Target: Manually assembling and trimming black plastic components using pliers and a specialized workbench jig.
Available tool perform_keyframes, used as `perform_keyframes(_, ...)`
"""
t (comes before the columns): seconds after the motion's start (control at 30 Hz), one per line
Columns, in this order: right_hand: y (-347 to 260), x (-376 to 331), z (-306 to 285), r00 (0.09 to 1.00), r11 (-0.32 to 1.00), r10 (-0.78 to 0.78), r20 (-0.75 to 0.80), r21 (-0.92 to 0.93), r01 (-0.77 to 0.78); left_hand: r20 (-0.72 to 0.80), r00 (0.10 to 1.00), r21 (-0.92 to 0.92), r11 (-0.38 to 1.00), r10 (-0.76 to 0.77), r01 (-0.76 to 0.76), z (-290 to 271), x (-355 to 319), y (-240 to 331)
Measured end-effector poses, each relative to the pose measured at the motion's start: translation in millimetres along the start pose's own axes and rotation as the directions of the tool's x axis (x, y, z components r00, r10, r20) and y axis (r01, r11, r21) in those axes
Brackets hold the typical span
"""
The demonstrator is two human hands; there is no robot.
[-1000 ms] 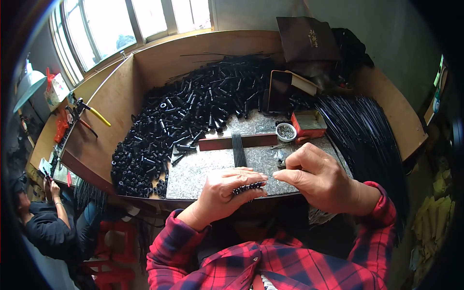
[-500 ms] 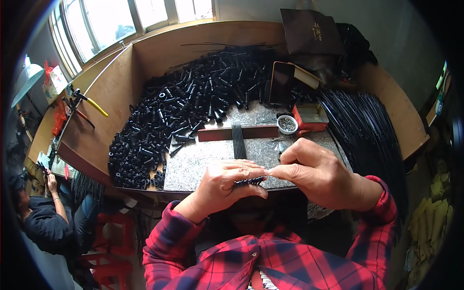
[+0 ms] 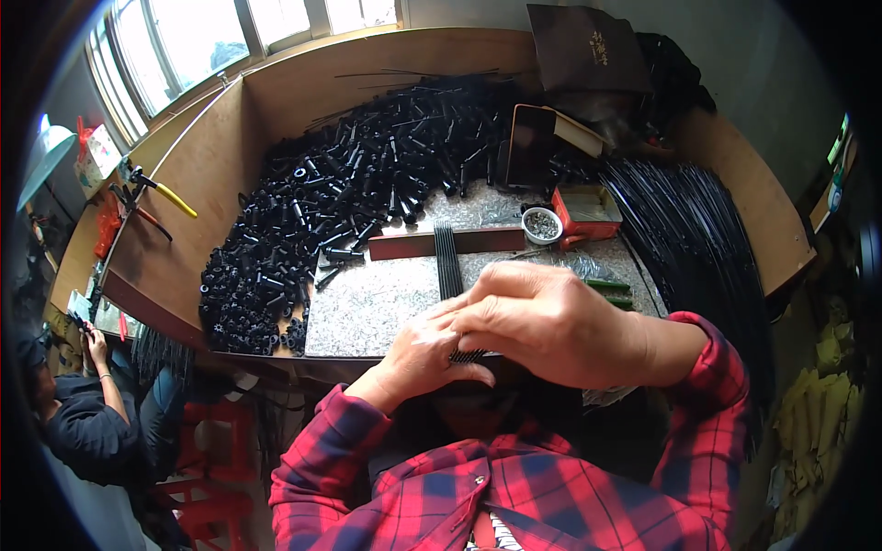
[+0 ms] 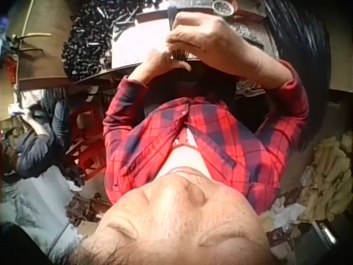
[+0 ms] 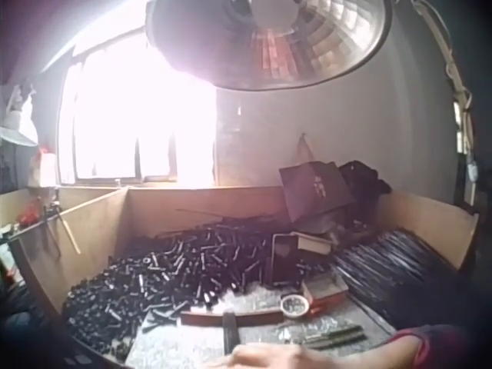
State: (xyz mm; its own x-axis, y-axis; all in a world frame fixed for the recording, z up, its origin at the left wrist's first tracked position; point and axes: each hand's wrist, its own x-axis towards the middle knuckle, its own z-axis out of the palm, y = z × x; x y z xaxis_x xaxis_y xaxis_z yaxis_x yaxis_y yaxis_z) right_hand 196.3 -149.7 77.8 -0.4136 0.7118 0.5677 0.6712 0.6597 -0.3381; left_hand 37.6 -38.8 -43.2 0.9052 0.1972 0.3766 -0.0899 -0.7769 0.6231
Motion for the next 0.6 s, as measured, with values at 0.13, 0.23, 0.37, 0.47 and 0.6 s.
perform_keyframes(0.13, 7, 4, -7, 0.999, 0.999, 0.049, -0.02, 0.011, -0.048, 0.245, 0.968, 0.393, 0.919, -0.06, -0.043, 20, -16, -31)
perform_keyframes(0.23, 4, 14, -25, 0.999, 0.999, 0.006, -0.031, -0.036, -0.007, 0.251, 0.967, 0.422, 0.903, -0.03, -0.082, 23, -12, -32)
perform_keyframes(0.37, -3, 49, -63, 0.981, 0.985, -0.136, -0.136, -0.121, 0.12, -0.039, 0.999, 0.224, 0.975, 0.015, -0.006, 3, 4, -18)
perform_keyframes(0.47, -22, 56, -91, 0.98, 0.973, 0.089, -0.177, -0.193, -0.123, -0.032, 0.994, 0.231, 0.968, 0.105, -0.095, -28, 27, 7)
perform_keyframes(0.6, -15, 67, -114, 0.957, 0.901, 0.087, -0.276, -0.389, -0.194, -0.009, 0.999, -0.026, 0.999, 0.041, -0.041, -53, 49, 38)
